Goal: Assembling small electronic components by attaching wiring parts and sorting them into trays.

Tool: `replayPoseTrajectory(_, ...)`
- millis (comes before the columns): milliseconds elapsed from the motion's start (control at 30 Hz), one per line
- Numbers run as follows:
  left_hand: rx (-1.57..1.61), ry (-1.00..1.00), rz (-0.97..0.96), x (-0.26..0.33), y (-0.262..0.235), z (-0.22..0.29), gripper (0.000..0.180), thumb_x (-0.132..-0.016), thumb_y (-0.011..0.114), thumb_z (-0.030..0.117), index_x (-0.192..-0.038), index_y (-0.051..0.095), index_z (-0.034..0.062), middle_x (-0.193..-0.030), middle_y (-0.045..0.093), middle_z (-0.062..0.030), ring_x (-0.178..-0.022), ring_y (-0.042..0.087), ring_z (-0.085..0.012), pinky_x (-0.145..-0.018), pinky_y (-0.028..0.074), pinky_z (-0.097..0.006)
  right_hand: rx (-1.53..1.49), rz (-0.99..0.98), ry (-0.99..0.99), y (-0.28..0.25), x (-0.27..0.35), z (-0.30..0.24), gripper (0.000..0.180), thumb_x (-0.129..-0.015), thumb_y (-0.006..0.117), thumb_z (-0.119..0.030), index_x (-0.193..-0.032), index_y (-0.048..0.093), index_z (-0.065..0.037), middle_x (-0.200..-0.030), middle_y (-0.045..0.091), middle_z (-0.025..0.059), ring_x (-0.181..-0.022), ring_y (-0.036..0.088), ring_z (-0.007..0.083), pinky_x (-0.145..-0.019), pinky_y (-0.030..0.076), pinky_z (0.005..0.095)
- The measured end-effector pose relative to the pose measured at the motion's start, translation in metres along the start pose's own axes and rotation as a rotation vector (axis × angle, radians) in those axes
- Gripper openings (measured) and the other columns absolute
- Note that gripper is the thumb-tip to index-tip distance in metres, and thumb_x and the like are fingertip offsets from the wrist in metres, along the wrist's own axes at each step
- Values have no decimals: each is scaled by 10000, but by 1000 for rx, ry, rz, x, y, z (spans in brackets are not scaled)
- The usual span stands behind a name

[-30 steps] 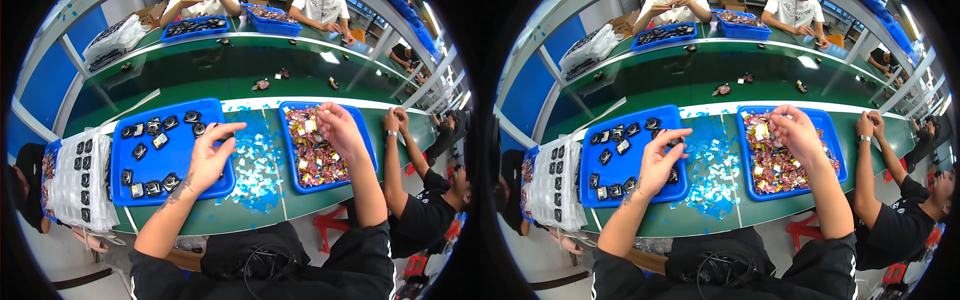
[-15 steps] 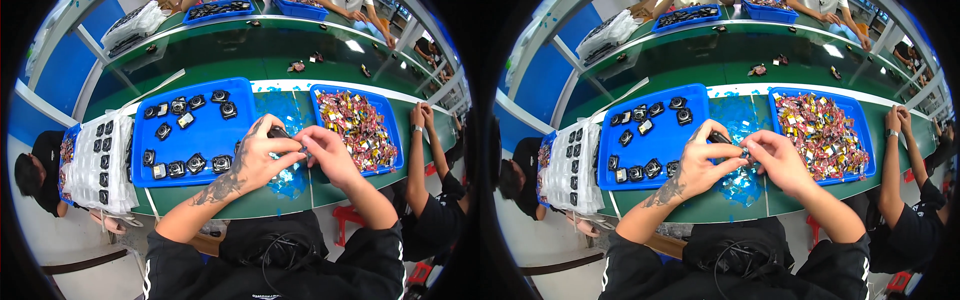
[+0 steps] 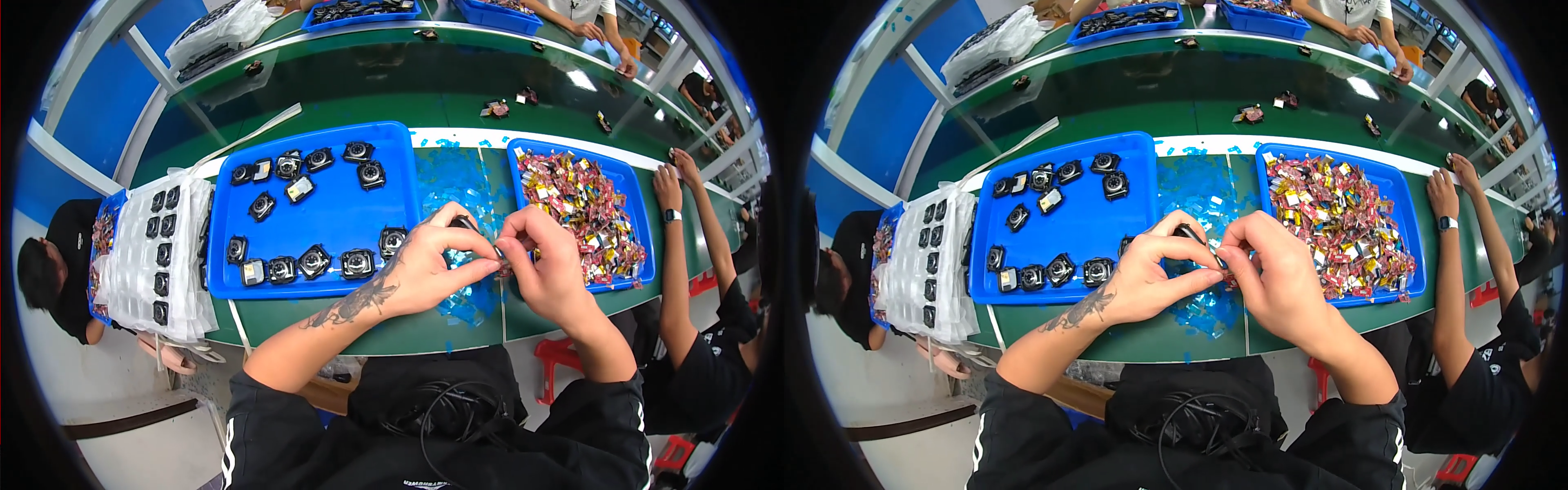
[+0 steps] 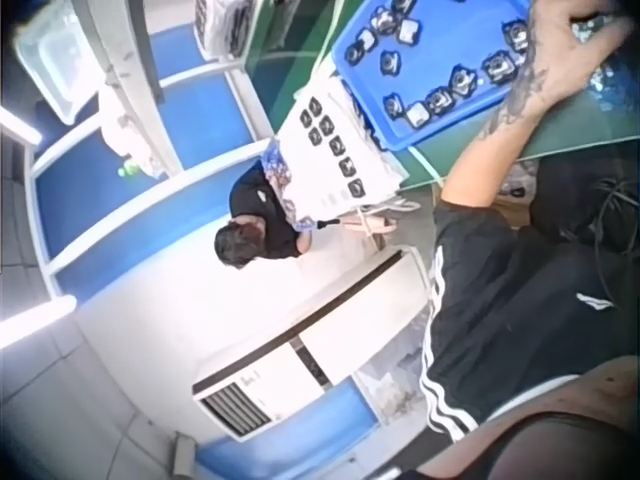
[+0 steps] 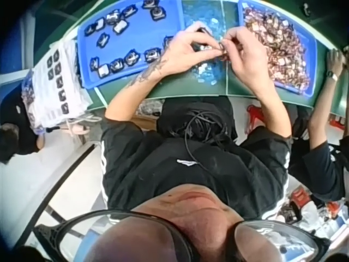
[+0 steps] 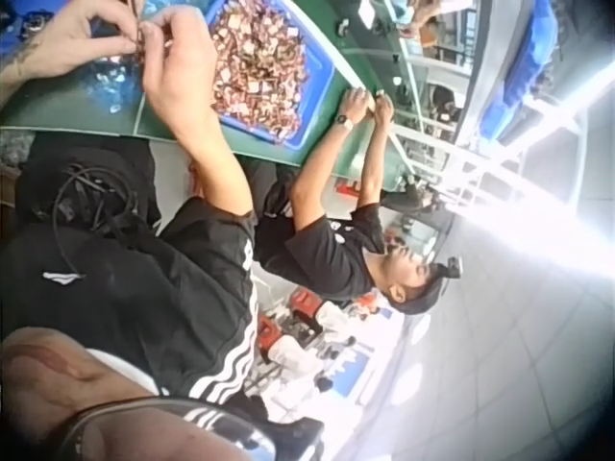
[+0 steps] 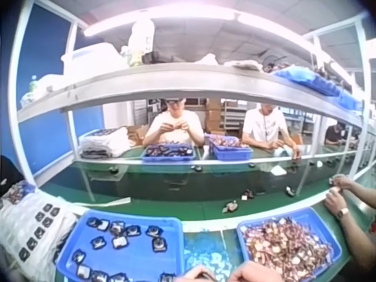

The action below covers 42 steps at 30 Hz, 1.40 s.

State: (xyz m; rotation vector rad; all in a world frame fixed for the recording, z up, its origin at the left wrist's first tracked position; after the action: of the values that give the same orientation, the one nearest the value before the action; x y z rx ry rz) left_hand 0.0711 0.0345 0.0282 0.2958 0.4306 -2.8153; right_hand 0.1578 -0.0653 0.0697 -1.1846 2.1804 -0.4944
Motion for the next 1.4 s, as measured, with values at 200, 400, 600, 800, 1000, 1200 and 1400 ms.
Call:
replayPoseTrajectory(200, 60, -17, 73, 2, 0, 2, 161, -770, 765, 161, -898, 731, 69, -964, 561, -89, -955, 564, -204, -842, 462, -331, -128, 70, 16, 6, 5, 8, 73, -859, 627, 15, -890, 563, -2, -807, 590, 91, -674, 605, 166, -535, 479, 281)
replayPoseTrajectory(400, 52, -12, 104, 2, -5, -2, 154, -770, 763, 160, -893, 728, 74, -958, 556, -81, -930, 577, -194, -819, 458, -311, -217, 34, 60, 5, 3, 11, 54, -853, 646, 4, -890, 608, -4, -821, 616, 86, -682, 620, 165, -538, 498, 275)
replayPoseTrajectory(600, -8, -31, 121, 2, -4, -6, 134, -778, 752, 155, -880, 725, 73, -962, 560, -81, -914, 582, -185, -776, 467, -301, 258, 166, -409, 0, 4, -26, 122, -758, 677, 31, -857, 618, -9, -811, 616, 88, -672, 619, 225, -514, 490, 305)
replayPoseTrajectory(800, 129, -140, 135, 2, -8, -18, 158, -801, 747, 150, -904, 716, 33, -873, 569, -56, -769, 577, -115, -657, 462, -249, 451, 228, -649, 10, 26, -42, 152, -705, 693, 3, -834, 621, -36, -787, 614, 83, -670, 619, 223, -502, 475, 320)
replayPoseTrajectory(1000, 270, -186, 160, 1, -14, -22, 161, -839, 727, 146, -922, 710, 9, -863, 579, -36, -744, 561, -78, -652, 456, -226, 248, 184, -15, -3, 8, 12, 123, -781, 681, 36, -880, 633, -19, -766, 595, 74, -605, 578, 176, -537, 455, 262)
replayPoseTrajectory(1200, 497, -247, 9, 2, 3, -21, 155, -854, 718, 133, -930, 706, -1, -887, 600, -28, -791, 574, -73, -678, 452, -220, -604, -72, 150, 16, 4, 26, 181, -883, 606, 18, -1055, 663, 18, -1001, 601, 71, -851, 599, 116, -683, 501, 222)
replayPoseTrajectory(1400, 686, -250, 4, 0, 11, -16, 217, -939, 561, 50, -1136, 637, 2, -1047, 618, -68, -879, 598, -99, -775, 491, -255, -765, 20, 71, 8, 12, 34, 121, -852, 620, 58, -968, 604, 25, -1051, 607, 138, -1001, 592, 184, -884, 473, 305)
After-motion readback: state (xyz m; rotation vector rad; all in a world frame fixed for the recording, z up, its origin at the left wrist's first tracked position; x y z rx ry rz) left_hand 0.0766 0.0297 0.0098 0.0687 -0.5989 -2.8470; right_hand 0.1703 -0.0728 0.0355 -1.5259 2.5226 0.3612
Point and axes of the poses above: each hand's wrist, its own x-axis away from the middle knuckle, its own y-axis out of the palm, z = x × y, the point moved 8 cm from there along -x, towards the middle knuckle
